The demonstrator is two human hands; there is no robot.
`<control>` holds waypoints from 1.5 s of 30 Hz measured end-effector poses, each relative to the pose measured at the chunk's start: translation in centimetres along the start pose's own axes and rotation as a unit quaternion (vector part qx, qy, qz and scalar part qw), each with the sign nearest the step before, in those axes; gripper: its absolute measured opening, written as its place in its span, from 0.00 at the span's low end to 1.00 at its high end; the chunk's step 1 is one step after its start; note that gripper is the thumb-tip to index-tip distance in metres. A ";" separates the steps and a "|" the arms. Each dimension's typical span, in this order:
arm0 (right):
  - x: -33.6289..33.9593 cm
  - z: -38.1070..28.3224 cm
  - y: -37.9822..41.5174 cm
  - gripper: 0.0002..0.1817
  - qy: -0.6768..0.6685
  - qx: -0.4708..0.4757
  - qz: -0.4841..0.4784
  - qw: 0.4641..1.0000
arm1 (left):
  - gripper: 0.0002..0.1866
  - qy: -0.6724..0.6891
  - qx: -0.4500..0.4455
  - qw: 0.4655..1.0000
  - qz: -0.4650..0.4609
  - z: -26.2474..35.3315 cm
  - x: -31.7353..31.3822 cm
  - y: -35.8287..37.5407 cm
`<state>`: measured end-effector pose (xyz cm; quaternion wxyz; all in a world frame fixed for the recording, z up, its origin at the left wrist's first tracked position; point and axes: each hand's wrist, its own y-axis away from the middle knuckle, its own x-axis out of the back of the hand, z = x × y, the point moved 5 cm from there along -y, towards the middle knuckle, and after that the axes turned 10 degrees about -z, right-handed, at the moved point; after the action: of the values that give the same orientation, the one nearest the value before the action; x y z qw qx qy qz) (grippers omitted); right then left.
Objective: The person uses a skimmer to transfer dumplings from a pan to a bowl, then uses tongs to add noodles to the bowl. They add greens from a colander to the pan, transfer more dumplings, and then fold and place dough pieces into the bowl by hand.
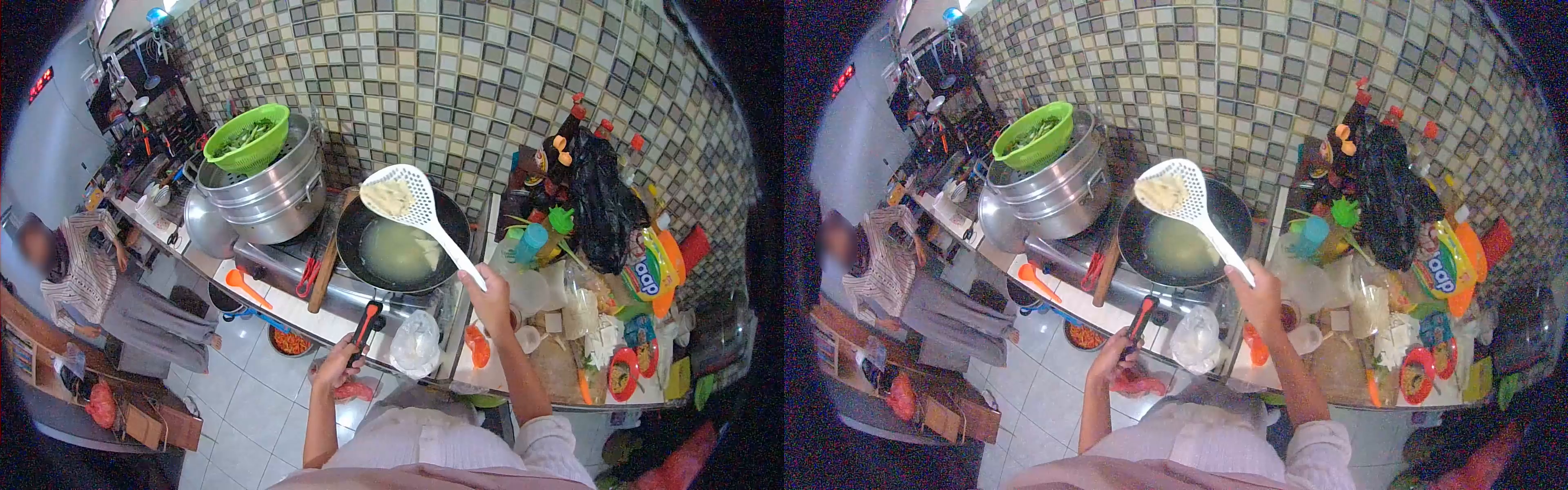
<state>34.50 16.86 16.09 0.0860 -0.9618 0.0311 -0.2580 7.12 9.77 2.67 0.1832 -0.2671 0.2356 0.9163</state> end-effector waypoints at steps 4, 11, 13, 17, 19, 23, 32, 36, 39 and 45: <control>0.0 0.3 0.5 0.14 -0.049 -0.014 0.006 0.999 | 0.10 0.016 -0.004 1.000 -0.007 0.0 -0.1 -0.1; 0.4 -0.1 0.7 0.13 -0.033 -0.003 0.038 0.999 | 0.11 0.019 0.008 1.000 -0.004 0.2 -0.2 -0.1; 0.7 0.5 0.8 0.13 -0.050 -0.033 0.022 0.998 | 0.12 0.011 0.013 1.000 0.000 0.0 0.3 -0.3; 0.9 -0.9 1.5 0.13 -0.024 -0.014 0.049 0.998 | 0.11 0.004 0.016 1.000 0.009 0.1 0.0 0.0; 0.9 -0.3 1.4 0.13 -0.029 -0.004 0.059 0.998 | 0.11 0.005 0.017 1.000 0.007 0.3 -0.1 -0.1; 0.0 -0.7 2.0 0.13 -0.032 -0.026 0.046 0.998 | 0.11 0.025 0.009 1.000 0.001 0.0 0.0 -0.1; -1.0 -0.5 1.8 0.14 -0.033 0.016 0.024 0.999 | 0.13 0.154 0.031 0.986 -0.052 -2.3 1.6 0.4; -0.9 -0.4 2.1 0.15 -0.046 0.053 0.030 0.997 | 0.31 0.179 0.052 0.982 0.005 -2.5 1.4 1.0; 0.4 0.0 1.6 0.15 -0.008 0.023 0.005 1.000 | 0.21 0.137 0.061 0.986 0.069 -4.9 3.2 1.1; 3.0 -1.3 0.3 0.17 -0.061 0.028 0.012 0.998 | 0.07 -0.101 0.152 0.983 0.032 -9.1 3.7 1.4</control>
<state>36.46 16.08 18.57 0.1174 -0.9725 0.0303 -0.1987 7.21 4.63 -5.80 0.2153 -0.1341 0.3611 0.8974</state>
